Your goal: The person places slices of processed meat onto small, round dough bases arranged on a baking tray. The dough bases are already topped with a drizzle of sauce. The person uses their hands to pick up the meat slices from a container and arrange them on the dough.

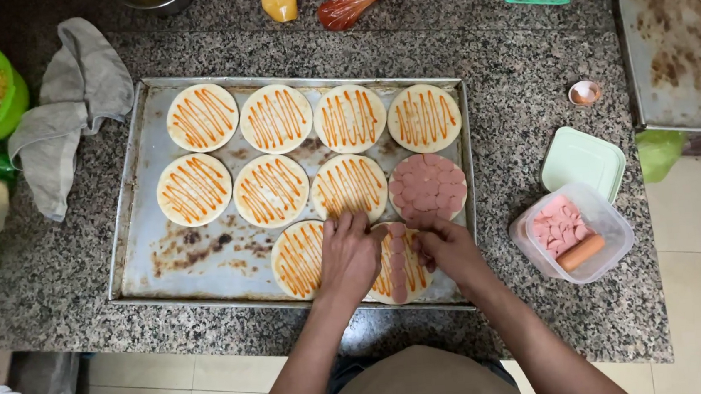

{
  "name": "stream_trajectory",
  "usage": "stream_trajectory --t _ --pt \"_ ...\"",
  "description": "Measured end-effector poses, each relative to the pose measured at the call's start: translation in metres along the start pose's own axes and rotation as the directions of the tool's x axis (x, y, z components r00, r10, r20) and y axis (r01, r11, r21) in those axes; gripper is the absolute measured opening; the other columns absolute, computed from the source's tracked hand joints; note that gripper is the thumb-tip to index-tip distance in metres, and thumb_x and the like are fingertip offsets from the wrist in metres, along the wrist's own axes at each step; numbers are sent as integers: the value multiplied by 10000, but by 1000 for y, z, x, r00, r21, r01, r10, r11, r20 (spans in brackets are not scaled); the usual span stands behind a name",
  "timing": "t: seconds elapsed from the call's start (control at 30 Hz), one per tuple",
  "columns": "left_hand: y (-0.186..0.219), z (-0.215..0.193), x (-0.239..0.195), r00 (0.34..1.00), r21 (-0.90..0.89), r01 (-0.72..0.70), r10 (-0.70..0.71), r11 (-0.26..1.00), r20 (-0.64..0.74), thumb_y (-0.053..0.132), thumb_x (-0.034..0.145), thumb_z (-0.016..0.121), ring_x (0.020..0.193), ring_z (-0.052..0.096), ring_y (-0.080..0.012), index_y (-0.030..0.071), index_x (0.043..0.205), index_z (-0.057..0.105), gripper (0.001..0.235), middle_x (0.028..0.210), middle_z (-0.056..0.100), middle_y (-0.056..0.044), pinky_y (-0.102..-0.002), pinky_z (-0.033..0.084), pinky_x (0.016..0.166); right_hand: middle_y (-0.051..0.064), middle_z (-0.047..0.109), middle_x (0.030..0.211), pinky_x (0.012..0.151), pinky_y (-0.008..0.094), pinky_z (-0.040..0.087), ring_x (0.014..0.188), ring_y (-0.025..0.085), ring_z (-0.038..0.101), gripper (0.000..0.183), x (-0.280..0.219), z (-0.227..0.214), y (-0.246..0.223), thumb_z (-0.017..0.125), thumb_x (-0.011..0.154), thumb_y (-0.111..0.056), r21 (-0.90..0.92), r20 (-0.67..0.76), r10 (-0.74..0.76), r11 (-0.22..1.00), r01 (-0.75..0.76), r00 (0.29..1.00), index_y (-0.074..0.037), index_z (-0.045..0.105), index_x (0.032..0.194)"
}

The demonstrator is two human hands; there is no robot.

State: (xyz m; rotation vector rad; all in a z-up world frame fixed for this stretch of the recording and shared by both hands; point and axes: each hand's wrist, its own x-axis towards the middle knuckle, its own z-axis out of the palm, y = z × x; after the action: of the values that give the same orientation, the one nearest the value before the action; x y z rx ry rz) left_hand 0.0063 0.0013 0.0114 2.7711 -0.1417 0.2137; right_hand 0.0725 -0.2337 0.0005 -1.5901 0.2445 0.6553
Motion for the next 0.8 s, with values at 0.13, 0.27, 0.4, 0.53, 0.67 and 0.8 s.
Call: stream_trajectory --t 0.13,0.27,0.4,0.53,0.67,0.8 --pt "4 -2 2 998 -25 52 -51 998 21 277 1082 738 1166 668 -319 320 1132 963 235 1079 736 -56 -522 471 1058 270 808 942 513 410 626 676 325 782 405 4 -1 6 679 1122 -1 7 3 -9 1000 9 1000 116 819 1484" --pt "7 -13 6 986 -135 163 -157 977 50 303 1056 796 1171 698 -342 333 1140 981 205 1089 756 -80 -532 504 1024 244 805 1058 595 371 669 775 283 783 452 -1 2 -2 706 1139 -10 43 1 -20 999 20 1000 123 758 1568" --pt "4 -15 6 967 -313 256 -245 915 73 264 1045 838 1139 744 -342 323 1132 975 173 1020 757 -60 -525 542 1029 216 870 1110 618 345 710 820 283 853 369 3 0 5 755 1169 -57 119 16 -15 993 13 1000 84 781 1509" --pt "17 -37 11 970 -381 237 -242 894 36 253 1071 835 1107 776 -352 302 1150 970 164 992 768 -67 -523 582 1015 210 869 1036 633 350 723 814 289 864 295 3 -3 13 798 1164 -67 135 29 -21 991 17 999 81 799 1419" --pt "41 -49 17 982 -540 188 -167 821 89 239 1104 831 1054 829 -461 198 1227 955 179 1000 826 -165 -571 649 941 207 881 989 634 401 757 780 312 880 253 -5 3 16 909 1128 -121 171 2 25 985 -25 1000 54 868 1307" --pt "54 -49 29 986 -569 165 -121 806 115 250 1087 841 1090 846 -467 199 1162 945 138 1012 842 -154 -560 672 967 242 869 967 676 457 780 778 336 875 260 -3 -11 21 941 1111 -128 156 -40 43 987 -36 998 74 859 1252"
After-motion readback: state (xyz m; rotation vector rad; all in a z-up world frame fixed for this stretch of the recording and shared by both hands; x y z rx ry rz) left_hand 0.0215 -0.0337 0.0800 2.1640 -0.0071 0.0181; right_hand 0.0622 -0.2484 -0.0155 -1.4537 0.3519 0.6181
